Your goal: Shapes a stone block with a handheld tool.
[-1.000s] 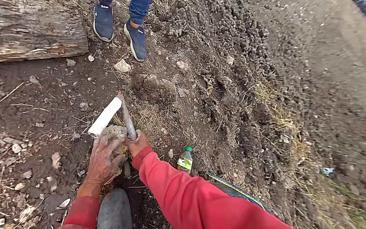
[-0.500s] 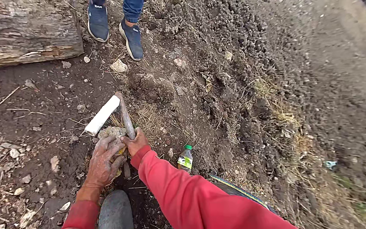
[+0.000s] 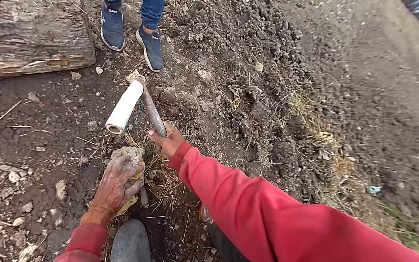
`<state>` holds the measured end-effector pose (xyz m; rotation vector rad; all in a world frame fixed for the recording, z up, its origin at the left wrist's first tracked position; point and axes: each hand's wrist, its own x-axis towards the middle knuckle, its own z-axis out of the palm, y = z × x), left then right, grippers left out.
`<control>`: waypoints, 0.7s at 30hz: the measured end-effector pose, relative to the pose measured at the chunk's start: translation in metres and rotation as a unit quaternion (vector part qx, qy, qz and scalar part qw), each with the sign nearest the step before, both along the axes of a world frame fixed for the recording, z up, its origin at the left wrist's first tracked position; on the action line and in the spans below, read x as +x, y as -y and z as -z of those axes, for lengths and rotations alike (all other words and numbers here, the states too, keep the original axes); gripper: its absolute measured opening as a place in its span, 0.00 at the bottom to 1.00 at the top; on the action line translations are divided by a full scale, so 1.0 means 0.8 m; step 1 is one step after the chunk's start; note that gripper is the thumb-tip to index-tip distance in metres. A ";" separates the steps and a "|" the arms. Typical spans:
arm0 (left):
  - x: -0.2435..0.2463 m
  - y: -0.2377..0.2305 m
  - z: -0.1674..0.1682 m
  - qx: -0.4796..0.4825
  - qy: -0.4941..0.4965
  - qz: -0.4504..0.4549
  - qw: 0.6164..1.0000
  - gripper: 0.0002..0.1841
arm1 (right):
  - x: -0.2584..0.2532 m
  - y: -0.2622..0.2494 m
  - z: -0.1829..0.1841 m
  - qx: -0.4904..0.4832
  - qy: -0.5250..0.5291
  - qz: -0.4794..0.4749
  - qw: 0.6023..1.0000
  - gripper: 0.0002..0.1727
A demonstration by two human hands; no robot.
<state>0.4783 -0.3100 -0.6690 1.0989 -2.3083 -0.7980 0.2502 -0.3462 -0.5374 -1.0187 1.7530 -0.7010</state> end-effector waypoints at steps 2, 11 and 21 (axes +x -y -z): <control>0.001 0.005 0.001 -0.008 -0.001 0.012 1.000 0.23 | -0.012 0.008 -0.040 -0.042 0.098 -0.038 0.994 0.18; 0.010 0.021 -0.010 0.006 0.026 0.061 0.998 0.27 | -0.031 -0.140 -0.006 -0.112 0.055 -0.185 0.975 0.15; 0.012 0.040 -0.012 -0.020 0.041 0.091 0.995 0.30 | -0.001 -0.191 0.099 -0.093 0.054 -0.049 0.993 0.14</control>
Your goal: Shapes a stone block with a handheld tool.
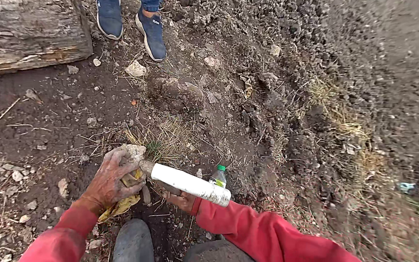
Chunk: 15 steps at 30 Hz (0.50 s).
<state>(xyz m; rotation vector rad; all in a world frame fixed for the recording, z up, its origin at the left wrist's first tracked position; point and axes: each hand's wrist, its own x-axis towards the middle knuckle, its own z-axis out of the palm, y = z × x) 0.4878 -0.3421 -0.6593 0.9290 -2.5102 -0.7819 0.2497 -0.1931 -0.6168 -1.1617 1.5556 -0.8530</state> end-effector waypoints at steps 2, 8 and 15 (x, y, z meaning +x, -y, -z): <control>0.002 0.003 0.000 -0.002 0.006 0.003 1.000 0.32 | 0.005 -0.006 0.022 0.037 0.015 0.006 0.999 0.15; 0.002 0.005 0.006 -0.002 -0.001 0.006 1.000 0.34 | -0.014 -0.014 0.076 0.114 -0.099 -0.104 0.983 0.23; 0.000 0.002 0.005 0.011 -0.017 -0.001 1.000 0.34 | -0.001 -0.018 0.073 -0.147 0.059 0.000 0.987 0.18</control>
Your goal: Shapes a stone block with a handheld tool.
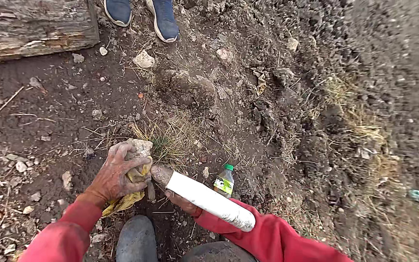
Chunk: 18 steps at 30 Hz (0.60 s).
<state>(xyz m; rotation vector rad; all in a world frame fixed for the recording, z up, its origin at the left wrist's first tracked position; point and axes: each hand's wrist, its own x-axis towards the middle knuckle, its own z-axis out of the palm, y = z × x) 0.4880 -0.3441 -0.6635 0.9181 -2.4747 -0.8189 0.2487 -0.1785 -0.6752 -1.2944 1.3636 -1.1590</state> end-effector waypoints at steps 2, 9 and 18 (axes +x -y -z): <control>-0.001 0.001 0.001 -0.002 0.001 -0.001 1.000 0.34 | -0.005 -0.003 0.005 -0.037 -0.065 -0.005 0.997 0.21; 0.000 0.005 0.000 -0.006 0.008 0.006 1.000 0.35 | -0.017 -0.027 0.016 0.169 -0.171 -0.057 0.969 0.25; 0.000 0.007 -0.002 -0.011 0.011 0.006 1.000 0.36 | -0.017 -0.037 0.022 0.250 -0.179 -0.070 0.949 0.22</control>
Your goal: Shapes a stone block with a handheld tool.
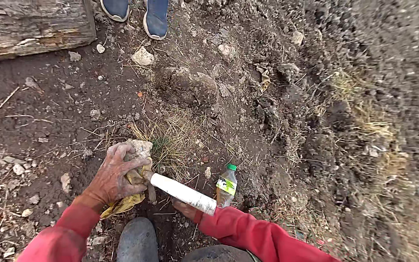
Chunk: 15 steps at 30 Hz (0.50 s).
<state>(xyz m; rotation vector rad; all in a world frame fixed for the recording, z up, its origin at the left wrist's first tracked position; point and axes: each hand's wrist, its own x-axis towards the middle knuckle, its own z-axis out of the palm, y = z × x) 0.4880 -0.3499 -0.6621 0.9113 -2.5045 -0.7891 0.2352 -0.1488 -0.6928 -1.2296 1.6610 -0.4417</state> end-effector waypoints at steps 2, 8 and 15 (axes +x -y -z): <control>0.001 0.001 0.000 0.002 0.001 -0.001 1.000 0.35 | -0.005 -0.015 0.002 -0.035 0.014 0.031 0.999 0.23; 0.000 -0.003 -0.006 0.019 0.006 -0.008 1.000 0.36 | -0.003 0.019 -0.074 -0.209 -0.033 -0.064 0.975 0.16; 0.001 -0.003 -0.005 0.024 0.009 -0.008 1.000 0.35 | -0.023 0.009 -0.083 -0.077 -0.087 -0.151 0.982 0.19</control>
